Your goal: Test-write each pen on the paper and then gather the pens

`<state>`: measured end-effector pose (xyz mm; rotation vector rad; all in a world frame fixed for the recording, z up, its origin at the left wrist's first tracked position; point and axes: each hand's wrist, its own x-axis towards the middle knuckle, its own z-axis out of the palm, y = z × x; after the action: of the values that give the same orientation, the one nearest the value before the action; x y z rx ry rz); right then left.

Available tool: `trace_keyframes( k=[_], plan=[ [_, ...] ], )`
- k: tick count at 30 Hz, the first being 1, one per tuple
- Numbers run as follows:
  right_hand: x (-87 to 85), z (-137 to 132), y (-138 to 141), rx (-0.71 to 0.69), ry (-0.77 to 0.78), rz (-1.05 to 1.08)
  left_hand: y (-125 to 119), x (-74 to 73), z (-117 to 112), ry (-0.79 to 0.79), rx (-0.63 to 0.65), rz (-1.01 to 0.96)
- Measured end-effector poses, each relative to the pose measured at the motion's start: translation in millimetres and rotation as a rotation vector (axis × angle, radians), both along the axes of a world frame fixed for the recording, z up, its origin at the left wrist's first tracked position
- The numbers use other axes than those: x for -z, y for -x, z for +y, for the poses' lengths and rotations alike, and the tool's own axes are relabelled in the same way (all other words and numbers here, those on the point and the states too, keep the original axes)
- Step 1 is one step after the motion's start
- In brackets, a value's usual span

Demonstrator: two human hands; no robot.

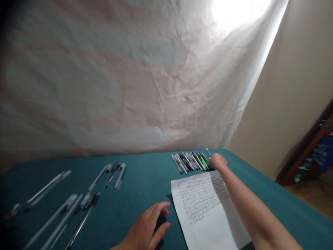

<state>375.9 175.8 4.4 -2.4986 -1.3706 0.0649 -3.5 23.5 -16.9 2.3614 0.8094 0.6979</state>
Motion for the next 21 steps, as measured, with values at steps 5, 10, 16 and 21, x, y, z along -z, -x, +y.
trace_keyframes(
  k=[5, 10, 16, 21],
  plan=[
    [17.0, 21.0, -15.7, 0.062, 0.089, -0.048, -1.5, 3.4, 4.1, -0.008, 0.006, 0.007],
    [26.4, 28.1, -17.9, 0.043, 0.108, -0.082, -2.5, 5.4, 6.4, 0.002, 0.013, 0.021],
    [13.3, 16.0, -6.8, -0.041, 0.035, -0.136, -1.5, -1.9, 1.5, 0.008, -0.009, 0.042],
    [-5.8, 3.5, 49.1, -0.266, -0.107, -0.15, 5.0, -16.5, -2.5, -0.008, -0.117, 0.031]
  ],
)
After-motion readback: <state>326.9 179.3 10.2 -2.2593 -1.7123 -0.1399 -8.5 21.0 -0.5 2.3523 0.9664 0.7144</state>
